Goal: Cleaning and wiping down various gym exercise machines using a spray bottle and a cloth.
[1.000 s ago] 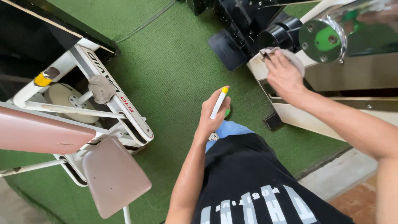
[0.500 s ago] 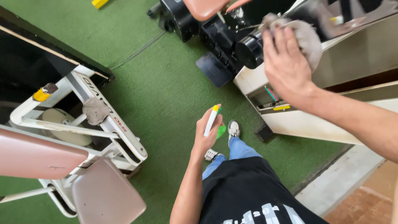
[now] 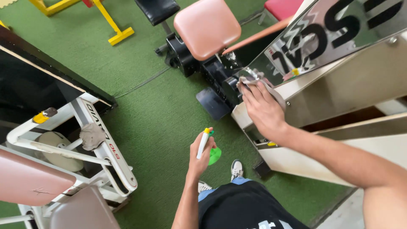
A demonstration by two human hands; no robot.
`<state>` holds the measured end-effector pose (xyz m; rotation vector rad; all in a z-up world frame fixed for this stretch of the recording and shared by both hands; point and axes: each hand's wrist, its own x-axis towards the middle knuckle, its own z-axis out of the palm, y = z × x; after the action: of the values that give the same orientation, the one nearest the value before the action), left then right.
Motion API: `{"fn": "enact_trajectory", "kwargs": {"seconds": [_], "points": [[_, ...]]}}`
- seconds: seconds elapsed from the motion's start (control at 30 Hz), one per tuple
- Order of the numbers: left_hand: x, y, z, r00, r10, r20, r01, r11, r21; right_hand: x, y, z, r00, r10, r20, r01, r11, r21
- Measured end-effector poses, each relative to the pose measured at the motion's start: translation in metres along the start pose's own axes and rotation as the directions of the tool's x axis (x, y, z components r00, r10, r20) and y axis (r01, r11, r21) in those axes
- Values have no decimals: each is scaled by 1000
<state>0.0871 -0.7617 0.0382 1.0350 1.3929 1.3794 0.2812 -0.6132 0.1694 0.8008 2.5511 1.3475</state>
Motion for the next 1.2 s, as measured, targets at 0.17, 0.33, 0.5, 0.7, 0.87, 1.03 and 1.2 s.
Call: {"fn": "enact_trajectory", "kwargs": {"seconds": [0.17,0.33,0.5,0.7,0.87,1.03,1.2], "points": [[10,3,34,998,-57,-24,55,997,-59,0,25,-4,953,246,-176,-235,969,78],[27,15,72,999,-33,23,33,999,-15,-15,5,31,939,254,-233,-250,967,48],[26,17,88,1000,1,8,0,998,-55,-63,-6,91,847,331,-416,-128,886,446],[33,59,124,998,9,57,-10,1000,8,-60,-25,160,532,700,-476,323,352,878],[43,81,152,993,71,90,-71,997,-4,-48,34,127,539,800,-264,33,293,956],[50,87,172,988,87,125,-97,993,71,-19,84,130,723,666,-184,-223,477,850],[56,78,205,990,140,-9,-138,984,114,35,83,215,902,419,101,-263,350,899]]}}
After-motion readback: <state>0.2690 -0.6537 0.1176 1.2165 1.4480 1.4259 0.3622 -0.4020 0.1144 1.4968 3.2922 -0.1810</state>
